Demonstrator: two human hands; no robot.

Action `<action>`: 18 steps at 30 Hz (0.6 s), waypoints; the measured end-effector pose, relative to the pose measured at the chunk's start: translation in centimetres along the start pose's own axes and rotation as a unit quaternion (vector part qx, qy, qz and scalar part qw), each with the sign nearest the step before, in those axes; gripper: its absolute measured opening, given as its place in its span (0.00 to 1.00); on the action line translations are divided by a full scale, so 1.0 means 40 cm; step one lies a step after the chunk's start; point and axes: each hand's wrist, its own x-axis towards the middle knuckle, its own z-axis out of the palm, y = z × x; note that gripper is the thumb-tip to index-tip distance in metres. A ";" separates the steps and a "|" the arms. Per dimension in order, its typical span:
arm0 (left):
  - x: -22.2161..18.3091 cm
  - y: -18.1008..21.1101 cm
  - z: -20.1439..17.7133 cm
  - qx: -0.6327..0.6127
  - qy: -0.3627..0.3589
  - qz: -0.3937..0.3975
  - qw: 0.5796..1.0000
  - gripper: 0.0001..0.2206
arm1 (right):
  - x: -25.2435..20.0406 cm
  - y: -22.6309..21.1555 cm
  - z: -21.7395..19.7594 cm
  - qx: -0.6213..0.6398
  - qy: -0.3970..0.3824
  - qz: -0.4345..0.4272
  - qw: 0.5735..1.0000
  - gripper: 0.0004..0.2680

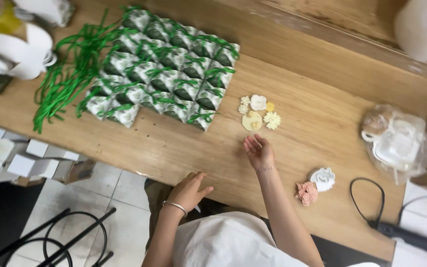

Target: Picking up various flower-shaped candles from a display shelf and placing them on a production table for packaging.

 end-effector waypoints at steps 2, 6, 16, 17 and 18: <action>-0.043 0.013 -0.045 -0.039 0.052 -0.010 0.998 0.23 | -0.033 0.062 0.047 -0.053 -0.055 0.030 0.997 0.10; -0.109 -0.055 -0.081 -0.143 0.207 0.027 0.968 0.20 | -0.158 0.187 0.189 -0.180 -0.169 0.100 0.964 0.09; -0.525 -0.258 -0.157 -0.266 0.501 -0.025 0.823 0.25 | -0.467 0.544 0.474 -0.325 -0.375 0.127 0.859 0.10; -0.571 -0.288 -0.152 -0.273 0.520 -0.045 0.808 0.24 | -0.496 0.593 0.487 -0.346 -0.379 0.136 0.847 0.10; -0.618 -0.318 -0.145 -0.280 0.538 -0.064 0.793 0.22 | -0.525 0.644 0.499 -0.366 -0.384 0.144 0.835 0.10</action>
